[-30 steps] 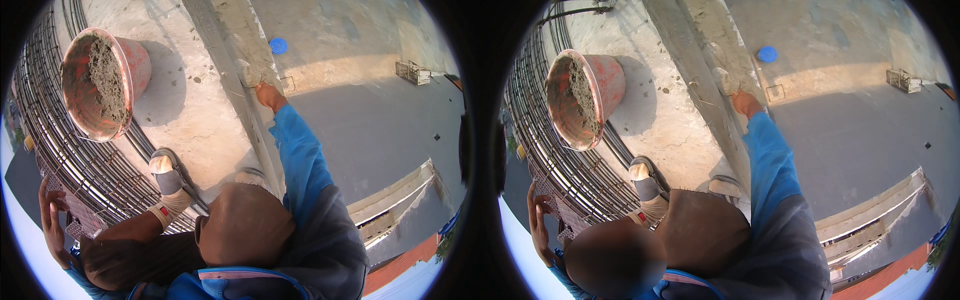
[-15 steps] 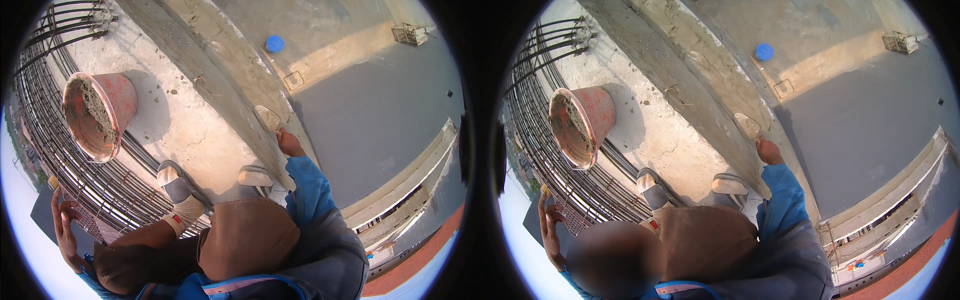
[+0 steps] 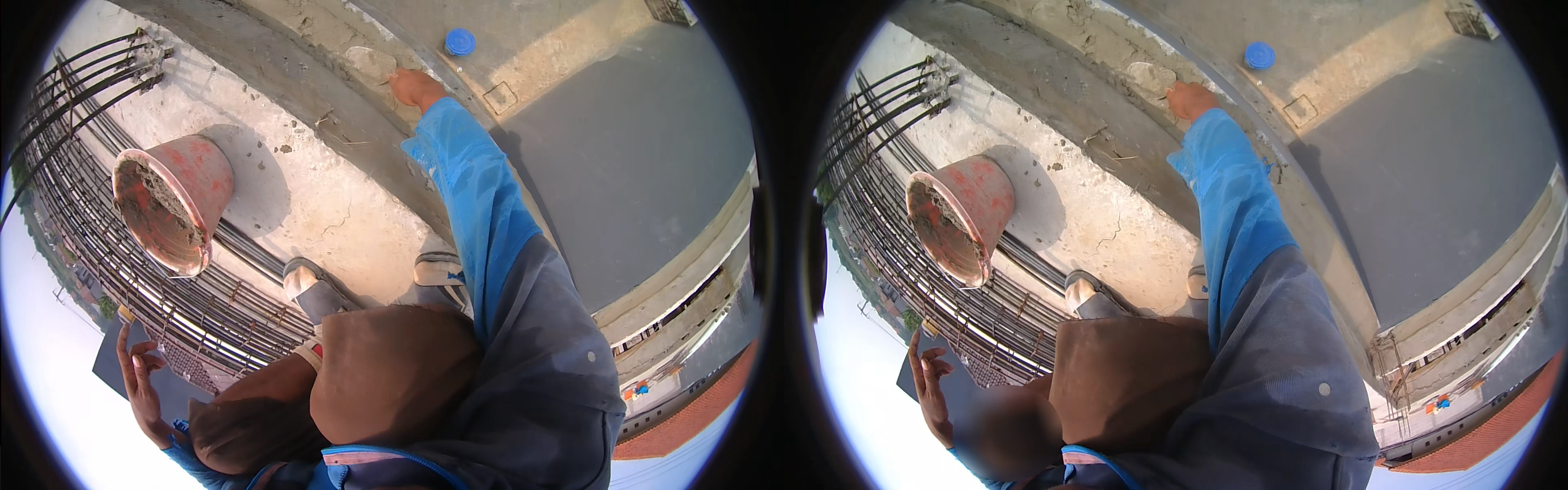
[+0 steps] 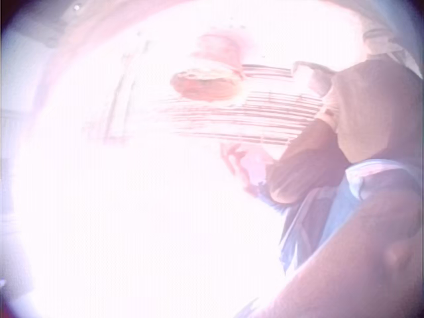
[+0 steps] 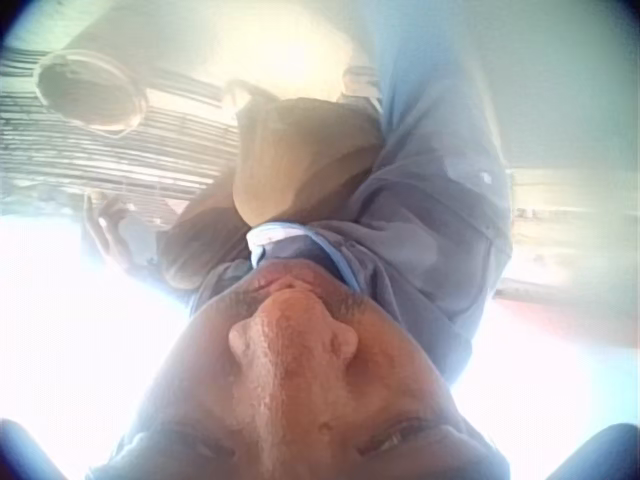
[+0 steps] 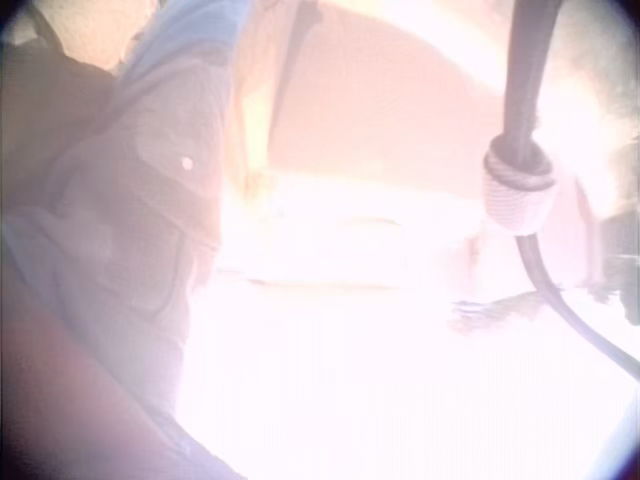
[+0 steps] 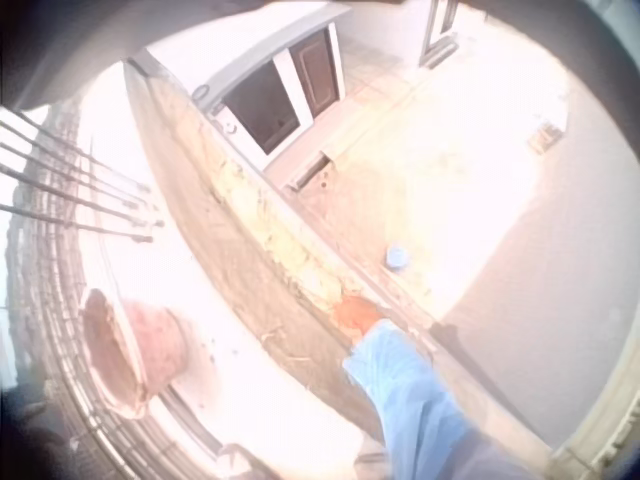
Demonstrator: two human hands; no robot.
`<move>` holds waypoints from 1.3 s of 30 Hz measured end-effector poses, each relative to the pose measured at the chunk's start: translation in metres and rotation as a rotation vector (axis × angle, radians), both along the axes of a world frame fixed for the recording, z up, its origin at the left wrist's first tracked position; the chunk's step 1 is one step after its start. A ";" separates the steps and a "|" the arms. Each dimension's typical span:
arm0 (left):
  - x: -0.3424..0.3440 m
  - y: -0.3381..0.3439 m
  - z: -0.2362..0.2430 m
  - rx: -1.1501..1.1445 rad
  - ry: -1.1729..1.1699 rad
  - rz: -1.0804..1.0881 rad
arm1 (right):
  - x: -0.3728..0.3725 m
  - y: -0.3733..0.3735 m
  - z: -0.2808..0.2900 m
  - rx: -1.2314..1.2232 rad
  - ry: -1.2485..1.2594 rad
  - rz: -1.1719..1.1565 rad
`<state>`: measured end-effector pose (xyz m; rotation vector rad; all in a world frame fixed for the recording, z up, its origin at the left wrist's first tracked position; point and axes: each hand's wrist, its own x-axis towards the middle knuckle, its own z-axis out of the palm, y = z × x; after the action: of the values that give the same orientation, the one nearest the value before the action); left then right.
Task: The person scoops cement from a bucket using a trowel and applies it to a concrete ledge. They repeatedly smooth the surface along the edge of the ledge.
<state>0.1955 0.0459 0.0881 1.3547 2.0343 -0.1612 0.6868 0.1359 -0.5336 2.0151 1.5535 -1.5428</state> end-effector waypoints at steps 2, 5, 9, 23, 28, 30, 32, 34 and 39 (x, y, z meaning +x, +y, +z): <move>-0.011 0.000 -0.002 -0.013 -0.008 0.028 | 0.013 -0.021 -0.010 -0.083 0.053 0.051; -0.014 -0.006 0.004 -0.016 -0.024 0.095 | 0.028 -0.085 0.016 -0.170 0.116 0.132; -0.017 0.001 -0.002 -0.017 -0.077 0.093 | 0.076 -0.196 0.033 -0.179 0.059 0.094; -0.004 0.024 -0.014 0.032 -0.126 0.003 | 0.065 -0.137 0.054 -0.029 -0.045 0.101; -0.004 0.024 -0.011 0.024 -0.147 -0.003 | 0.061 -0.198 0.048 0.029 -0.127 0.092; -0.006 0.018 -0.011 0.000 -0.107 0.014 | 0.077 -0.258 0.052 0.049 -0.129 0.071; -0.011 0.013 -0.009 -0.014 -0.091 0.033 | 0.090 -0.302 0.057 -0.027 -0.148 0.007; -0.019 0.003 -0.007 0.003 -0.101 0.063 | 0.104 -0.324 0.065 0.004 -0.189 0.011; -0.016 0.010 -0.007 0.013 -0.156 0.072 | 0.110 -0.314 0.057 0.088 -0.122 0.051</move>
<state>0.1798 0.0558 0.0813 1.2587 1.9530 -0.0100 0.7965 -0.1777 -0.4764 2.0560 1.6376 -1.3294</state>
